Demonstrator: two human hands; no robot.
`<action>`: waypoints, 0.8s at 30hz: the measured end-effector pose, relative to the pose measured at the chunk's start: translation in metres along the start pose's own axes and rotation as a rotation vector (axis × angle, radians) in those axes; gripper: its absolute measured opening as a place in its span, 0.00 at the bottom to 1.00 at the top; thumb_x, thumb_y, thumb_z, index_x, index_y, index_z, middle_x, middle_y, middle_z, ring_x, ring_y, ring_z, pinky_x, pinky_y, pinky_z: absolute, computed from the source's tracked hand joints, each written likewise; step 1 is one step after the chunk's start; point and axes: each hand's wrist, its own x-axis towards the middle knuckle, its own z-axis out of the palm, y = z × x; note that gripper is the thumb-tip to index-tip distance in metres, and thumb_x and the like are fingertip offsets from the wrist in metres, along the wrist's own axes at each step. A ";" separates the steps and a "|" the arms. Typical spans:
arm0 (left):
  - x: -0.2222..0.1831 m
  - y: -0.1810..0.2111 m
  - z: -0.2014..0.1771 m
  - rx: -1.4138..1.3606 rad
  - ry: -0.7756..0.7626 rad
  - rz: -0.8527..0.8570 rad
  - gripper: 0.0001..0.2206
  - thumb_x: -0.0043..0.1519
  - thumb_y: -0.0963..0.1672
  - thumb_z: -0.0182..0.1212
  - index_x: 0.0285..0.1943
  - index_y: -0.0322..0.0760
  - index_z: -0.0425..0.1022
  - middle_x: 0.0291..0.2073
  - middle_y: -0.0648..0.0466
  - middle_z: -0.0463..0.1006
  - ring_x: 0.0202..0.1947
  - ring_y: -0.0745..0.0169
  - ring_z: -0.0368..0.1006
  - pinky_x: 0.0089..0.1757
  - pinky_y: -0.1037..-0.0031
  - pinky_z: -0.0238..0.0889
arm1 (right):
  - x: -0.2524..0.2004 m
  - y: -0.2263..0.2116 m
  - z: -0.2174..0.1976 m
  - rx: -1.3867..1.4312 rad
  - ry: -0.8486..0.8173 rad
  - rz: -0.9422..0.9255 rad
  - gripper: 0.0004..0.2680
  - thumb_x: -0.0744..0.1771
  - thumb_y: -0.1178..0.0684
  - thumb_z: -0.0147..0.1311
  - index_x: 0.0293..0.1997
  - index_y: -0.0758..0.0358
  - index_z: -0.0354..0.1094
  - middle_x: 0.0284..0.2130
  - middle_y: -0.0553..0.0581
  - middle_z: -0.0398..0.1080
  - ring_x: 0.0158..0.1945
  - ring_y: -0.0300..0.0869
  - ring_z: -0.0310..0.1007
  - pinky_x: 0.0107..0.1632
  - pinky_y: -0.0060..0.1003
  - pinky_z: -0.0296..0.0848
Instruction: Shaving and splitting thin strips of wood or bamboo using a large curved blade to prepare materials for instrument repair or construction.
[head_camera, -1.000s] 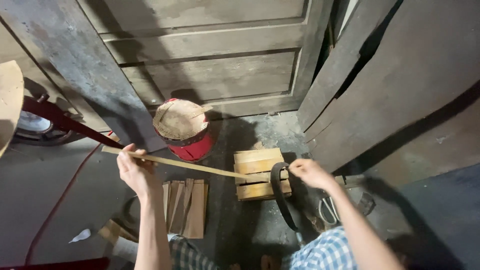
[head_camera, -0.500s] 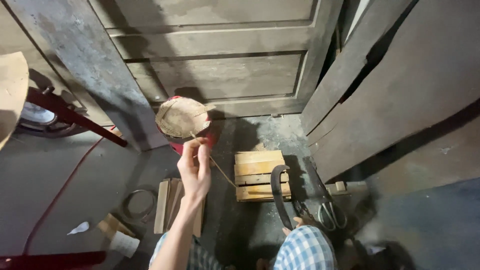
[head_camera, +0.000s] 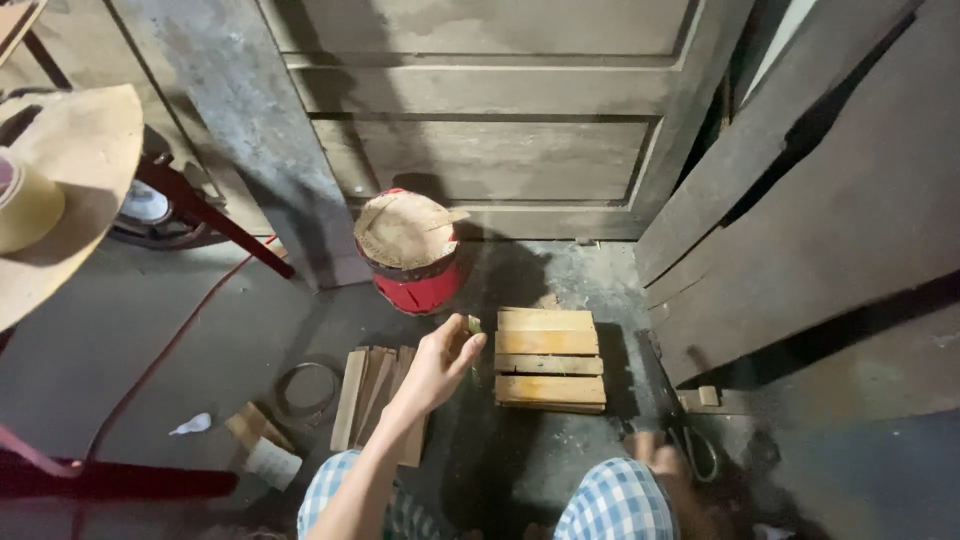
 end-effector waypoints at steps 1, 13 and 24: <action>-0.001 -0.007 0.000 -0.006 0.009 0.004 0.12 0.71 0.48 0.55 0.37 0.42 0.60 0.26 0.60 0.60 0.28 0.72 0.51 0.31 0.75 0.49 | 0.011 -0.001 -0.032 -0.004 0.006 -0.009 0.31 0.71 0.25 0.34 0.20 0.63 0.69 0.19 0.59 0.64 0.22 0.47 0.63 0.32 0.42 0.64; -0.015 0.005 0.006 0.110 -0.008 0.208 0.08 0.71 0.40 0.52 0.38 0.38 0.61 0.25 0.52 0.64 0.24 0.59 0.56 0.31 0.65 0.54 | -0.203 -0.166 -0.146 0.980 -1.424 -0.774 0.28 0.69 0.66 0.41 0.80 0.51 0.34 0.38 0.60 0.63 0.28 0.36 0.64 0.30 0.33 0.78; -0.016 0.002 0.008 0.051 -0.045 0.162 0.11 0.70 0.37 0.49 0.35 0.38 0.55 0.27 0.52 0.63 0.27 0.60 0.54 0.32 0.64 0.54 | -0.181 -0.198 -0.065 1.355 -1.521 -0.316 0.29 0.70 0.32 0.39 0.78 0.58 0.46 0.35 0.56 0.63 0.20 0.29 0.52 0.17 0.21 0.59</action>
